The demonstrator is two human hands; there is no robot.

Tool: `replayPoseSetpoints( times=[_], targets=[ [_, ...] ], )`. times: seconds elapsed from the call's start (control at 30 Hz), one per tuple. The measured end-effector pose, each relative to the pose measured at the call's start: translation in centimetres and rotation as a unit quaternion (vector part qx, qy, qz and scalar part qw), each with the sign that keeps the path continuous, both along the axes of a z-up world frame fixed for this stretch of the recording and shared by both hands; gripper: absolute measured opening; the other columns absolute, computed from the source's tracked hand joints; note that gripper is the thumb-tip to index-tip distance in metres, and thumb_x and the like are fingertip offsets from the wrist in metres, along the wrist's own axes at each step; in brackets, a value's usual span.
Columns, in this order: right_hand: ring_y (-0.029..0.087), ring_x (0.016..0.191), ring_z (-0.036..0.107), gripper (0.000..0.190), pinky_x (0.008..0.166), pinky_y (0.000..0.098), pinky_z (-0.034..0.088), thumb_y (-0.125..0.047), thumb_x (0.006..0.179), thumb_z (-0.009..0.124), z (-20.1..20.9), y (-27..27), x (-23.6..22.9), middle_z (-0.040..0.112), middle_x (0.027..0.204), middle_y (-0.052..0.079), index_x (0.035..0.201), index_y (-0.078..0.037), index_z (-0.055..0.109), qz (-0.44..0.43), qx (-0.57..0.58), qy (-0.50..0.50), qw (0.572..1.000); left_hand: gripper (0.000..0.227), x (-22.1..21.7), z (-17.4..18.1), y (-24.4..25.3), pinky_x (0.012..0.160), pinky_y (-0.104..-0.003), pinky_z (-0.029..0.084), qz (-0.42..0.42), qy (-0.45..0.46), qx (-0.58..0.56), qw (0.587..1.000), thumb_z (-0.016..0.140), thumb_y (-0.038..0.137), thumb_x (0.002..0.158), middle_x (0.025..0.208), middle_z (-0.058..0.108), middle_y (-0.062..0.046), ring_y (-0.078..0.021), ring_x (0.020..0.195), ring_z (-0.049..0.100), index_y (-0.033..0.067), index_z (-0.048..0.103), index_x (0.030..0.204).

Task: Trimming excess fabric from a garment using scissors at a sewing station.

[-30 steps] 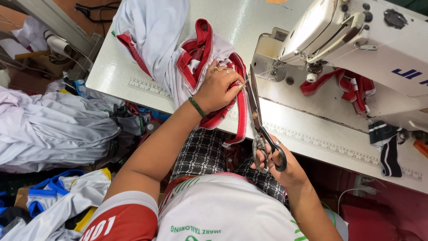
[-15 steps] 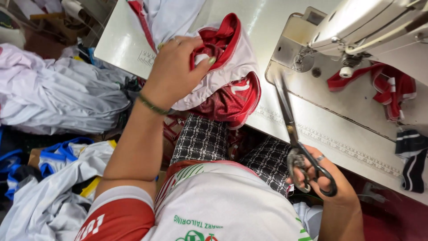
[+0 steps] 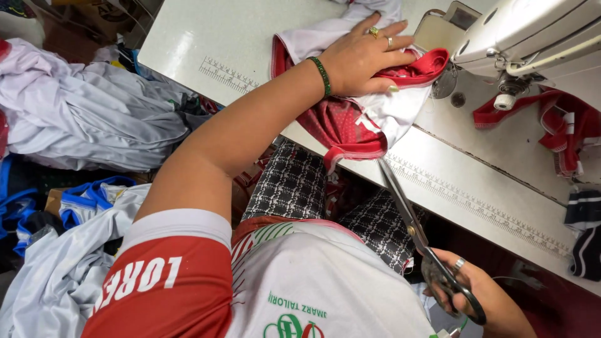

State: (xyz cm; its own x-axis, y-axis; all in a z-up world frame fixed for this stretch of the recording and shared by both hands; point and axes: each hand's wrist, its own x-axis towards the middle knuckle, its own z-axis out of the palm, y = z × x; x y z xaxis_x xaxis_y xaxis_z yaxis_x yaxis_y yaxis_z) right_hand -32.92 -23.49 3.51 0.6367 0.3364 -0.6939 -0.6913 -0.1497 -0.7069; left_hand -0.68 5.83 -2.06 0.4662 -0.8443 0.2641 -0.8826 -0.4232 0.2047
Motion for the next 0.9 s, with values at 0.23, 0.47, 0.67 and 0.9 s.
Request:
replayPoseSetpoints(
  times=[0.23, 0.47, 0.67, 0.9],
  targets=[
    [0.027, 0.077, 0.060, 0.111, 0.074, 0.0338, 0.044, -0.019, 0.035, 0.075, 1.7, -2.5, 3.9, 0.062, 0.084, 0.019, 0.143, -0.025, 0.051, 0.102, -0.229, 0.112, 0.962, 0.039, -12.9, 2.4, 4.0, 0.093, -0.042, 0.041, 0.112, -0.068, -0.205, 0.970, 0.078, 0.031, 0.082, 0.105, 0.065, -0.010, -0.0270, 0.102, 0.056, 0.0117, 0.060, 0.111],
    [0.031, 0.080, 0.056, 0.103, 0.057, 0.0391, 0.041, 0.003, 0.041, 0.082, 1.8, -3.7, 9.0, 0.058, 0.085, 0.022, 0.139, -0.019, 0.059, 0.135, -0.219, 0.118, 0.959, 0.041, -18.7, -0.1, 9.7, 0.110, -0.057, 0.026, 0.083, -0.067, -0.115, 0.988, 0.071, 0.024, 0.094, 0.141, 0.048, -0.004, -0.0312, 0.135, 0.037, 0.0199, 0.055, 0.132],
    [0.027, 0.073, 0.055, 0.109, 0.065, 0.0353, 0.044, -0.031, 0.037, 0.086, 1.2, -5.1, 10.1, 0.061, 0.086, 0.015, 0.141, -0.022, 0.054, 0.243, -0.182, 0.104, 0.947, 0.023, -22.8, -2.3, 9.2, 0.079, -0.029, 0.052, 0.346, 0.324, -0.355, 0.806, 0.063, 0.025, 0.086, 0.095, 0.066, -0.004, -0.0164, 0.088, 0.063, 0.0092, 0.067, 0.103],
    [0.026, 0.075, 0.057, 0.116, 0.066, 0.0347, 0.045, -0.048, 0.029, 0.072, 1.7, -2.6, 11.4, 0.064, 0.087, 0.016, 0.140, -0.020, 0.056, 0.254, -0.197, 0.119, 0.940, 0.033, -22.4, -7.2, 4.9, 0.090, -0.025, 0.045, 0.235, 0.638, -0.523, 0.514, 0.062, 0.030, 0.086, 0.107, 0.065, -0.008, -0.0138, 0.101, 0.060, 0.0062, 0.056, 0.108]
  ],
)
